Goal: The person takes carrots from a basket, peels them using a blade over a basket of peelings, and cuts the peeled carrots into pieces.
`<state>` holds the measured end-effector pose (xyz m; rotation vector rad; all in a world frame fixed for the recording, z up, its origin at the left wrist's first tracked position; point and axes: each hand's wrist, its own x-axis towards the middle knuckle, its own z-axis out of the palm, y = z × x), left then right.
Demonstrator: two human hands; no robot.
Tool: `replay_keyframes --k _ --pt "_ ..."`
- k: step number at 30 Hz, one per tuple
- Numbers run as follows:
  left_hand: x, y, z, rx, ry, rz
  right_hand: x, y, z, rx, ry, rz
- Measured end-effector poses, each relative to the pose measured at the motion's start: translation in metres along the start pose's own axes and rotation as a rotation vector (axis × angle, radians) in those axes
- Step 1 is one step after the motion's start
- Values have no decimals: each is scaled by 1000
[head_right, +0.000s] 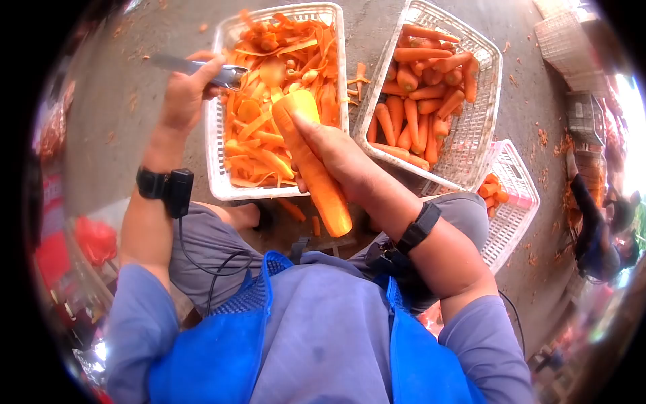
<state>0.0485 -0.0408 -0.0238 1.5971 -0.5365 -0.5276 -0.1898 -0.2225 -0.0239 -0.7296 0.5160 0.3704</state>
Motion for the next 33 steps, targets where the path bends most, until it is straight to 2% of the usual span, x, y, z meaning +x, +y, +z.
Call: replay_keyframes --k 2,4,8,13,15,18,21,24,27,31,33 --pt "0 -2 1 -56 6 -11 3 1 3 41 85 -3" --pt "-6 3 7 -97 -9 -34 7 1 2 86 65 -18" --pt "-24 24 37 -290 -186 -114 14 2 6 230 -4 -73" --pt "-46 40 78 -345 -333 -65 15 -2 12 271 -17 -73" --pt "-46 36 83 -196 -334 1 17 0 6 252 -74 -99" --pt "-44 35 80 -118 -328 -31 14 0 5 251 -91 -165" --pt "-42 32 83 -193 -302 -26 13 -1 1 229 -69 -154" --pt "-41 33 84 -246 -306 -60 6 -6 9 260 48 -188" --pt "-42 33 91 -371 -290 -90 12 -6 -3 382 -153 -153" --pt "-39 31 94 -410 -267 -82 13 -9 4 449 -152 -190" --pt "-40 37 94 -452 -336 -99 16 -14 3 406 -179 -206"
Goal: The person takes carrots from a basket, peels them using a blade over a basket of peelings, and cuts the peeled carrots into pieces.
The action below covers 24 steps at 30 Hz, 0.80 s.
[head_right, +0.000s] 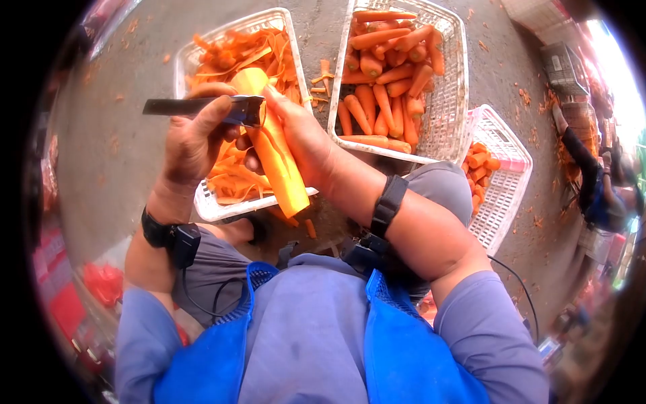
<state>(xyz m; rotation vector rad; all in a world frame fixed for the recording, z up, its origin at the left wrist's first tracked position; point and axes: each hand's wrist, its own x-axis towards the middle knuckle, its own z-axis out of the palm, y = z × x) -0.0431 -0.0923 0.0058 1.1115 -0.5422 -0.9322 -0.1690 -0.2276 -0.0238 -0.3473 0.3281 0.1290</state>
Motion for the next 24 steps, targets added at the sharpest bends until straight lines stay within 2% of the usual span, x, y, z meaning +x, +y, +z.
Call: replay_keyframes --k 4,8,11,14,15,18,19,20,22,23,24 --pt "-9 3 18 118 -57 -5 -5 -5 1 -168 76 -32" --pt "-8 0 16 196 -133 -12 -9 1 -4 -134 37 -66" --pt "-3 1 10 283 -152 28 -12 2 0 -116 123 -6" --pt "6 1 -6 365 -146 137 -16 3 -1 -64 118 20" --pt "6 3 -7 368 -119 139 -18 4 -6 -46 66 44" --pt "15 8 -31 516 40 165 -21 6 -3 -2 122 32" --pt "20 7 -41 519 85 205 -23 3 8 6 205 58" --pt "28 6 -58 610 136 253 -28 2 11 -49 125 90" --pt "40 0 -107 565 192 266 -39 1 12 -159 -48 166" --pt "44 -4 -124 465 265 179 -38 2 14 -128 -76 174" --pt "46 0 -121 465 268 207 -33 -1 12 -118 -31 163"
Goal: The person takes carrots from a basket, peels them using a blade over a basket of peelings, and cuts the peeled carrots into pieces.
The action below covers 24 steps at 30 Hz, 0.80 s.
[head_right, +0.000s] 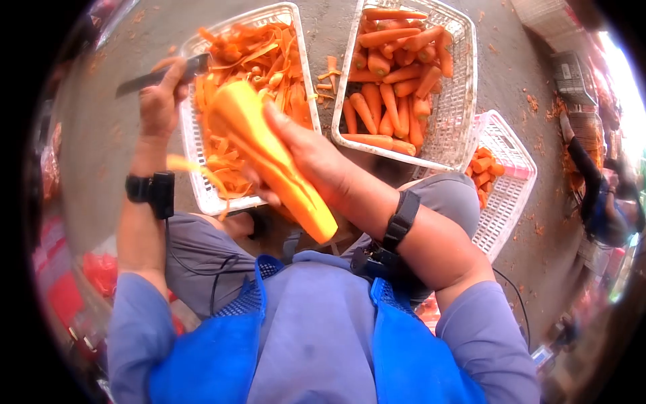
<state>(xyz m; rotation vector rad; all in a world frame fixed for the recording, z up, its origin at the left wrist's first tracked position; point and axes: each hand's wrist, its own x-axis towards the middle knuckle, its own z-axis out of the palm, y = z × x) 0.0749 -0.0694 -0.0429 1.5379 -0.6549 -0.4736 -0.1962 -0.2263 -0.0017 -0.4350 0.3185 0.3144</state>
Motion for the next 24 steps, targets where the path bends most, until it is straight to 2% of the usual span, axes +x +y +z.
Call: replay_keyframes --k 2,6,8,13,17,21,24 --pt "-6 16 12 -18 19 34 6 -4 -5 35 105 -7" --pt "-29 41 44 67 -70 92 12 -5 -6 41 160 -56" --pt "-35 51 62 -136 -88 -2 16 -3 -13 19 132 -54" --pt "-51 67 76 -133 -233 -2 22 -2 -20 42 112 -110" --pt "-53 70 80 -106 -122 -42 23 -10 -6 14 190 -120" --pt "-46 69 68 -226 -3 -109 28 -14 -17 7 140 -164" --pt "-52 78 67 -181 -189 -206 29 -16 -21 -29 119 -196"
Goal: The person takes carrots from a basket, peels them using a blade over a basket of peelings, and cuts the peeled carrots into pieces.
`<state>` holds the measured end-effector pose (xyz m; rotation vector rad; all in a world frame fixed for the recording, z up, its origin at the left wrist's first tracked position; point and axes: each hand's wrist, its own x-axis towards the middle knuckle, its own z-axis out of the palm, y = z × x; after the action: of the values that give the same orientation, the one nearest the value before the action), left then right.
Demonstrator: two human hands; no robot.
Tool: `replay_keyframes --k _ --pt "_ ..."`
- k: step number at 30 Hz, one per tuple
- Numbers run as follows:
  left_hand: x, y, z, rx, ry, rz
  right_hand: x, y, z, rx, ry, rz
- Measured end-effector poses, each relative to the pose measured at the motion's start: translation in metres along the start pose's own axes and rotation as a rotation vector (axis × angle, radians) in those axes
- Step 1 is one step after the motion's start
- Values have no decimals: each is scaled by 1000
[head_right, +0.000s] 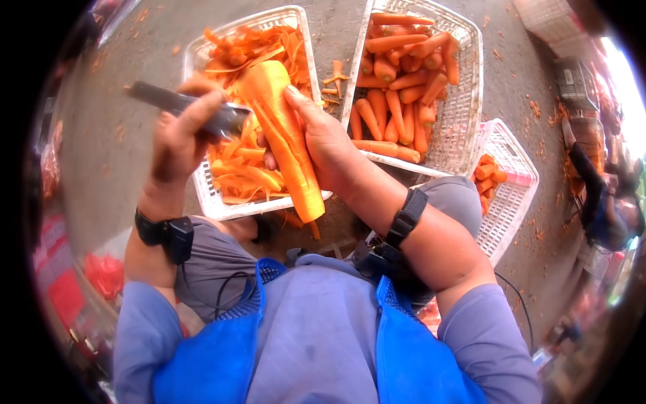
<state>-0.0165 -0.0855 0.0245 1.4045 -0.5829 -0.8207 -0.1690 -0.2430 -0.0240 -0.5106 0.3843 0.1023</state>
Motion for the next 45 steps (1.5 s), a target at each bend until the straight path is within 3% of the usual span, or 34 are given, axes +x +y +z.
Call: replay_keyframes --k 5,12,16,19,20,22,25,26,28,31,33,34,36,37,40,45 --pt "-13 -2 29 69 -141 -124 -1 2 25 -39 200 -66" --pt "-4 -5 9 192 -166 -161 -2 13 8 -330 190 -41" --pt "14 -13 -20 250 1 -39 -3 12 5 -290 200 85" --pt "40 -24 -61 216 294 90 -5 5 13 -249 182 100" --pt "41 -19 -70 96 185 117 -5 0 14 -239 169 100" --pt "24 -1 -40 154 105 115 -2 3 5 -193 166 63" --pt "-5 2 7 234 -94 -27 1 5 7 -246 181 26" --pt "-9 6 17 185 -206 -163 2 5 12 -273 223 -10" --pt "-9 0 20 153 -254 -199 3 10 21 -319 312 -85" --pt "0 -9 7 167 -252 -213 0 11 3 -410 223 -31" --pt "11 -27 -8 211 -169 -30 1 8 10 -345 253 38" --pt "17 -37 -19 234 -125 57 -3 5 16 -390 159 26" --pt "37 -51 -52 318 154 -31 -15 1 26 -480 -51 12" --pt "41 -42 -59 165 163 -28 -14 5 36 -440 29 26" --pt "32 -22 -59 91 125 75 -1 1 16 -341 208 63" --pt "5 -12 -3 92 -44 -25 4 3 6 -303 224 -7"
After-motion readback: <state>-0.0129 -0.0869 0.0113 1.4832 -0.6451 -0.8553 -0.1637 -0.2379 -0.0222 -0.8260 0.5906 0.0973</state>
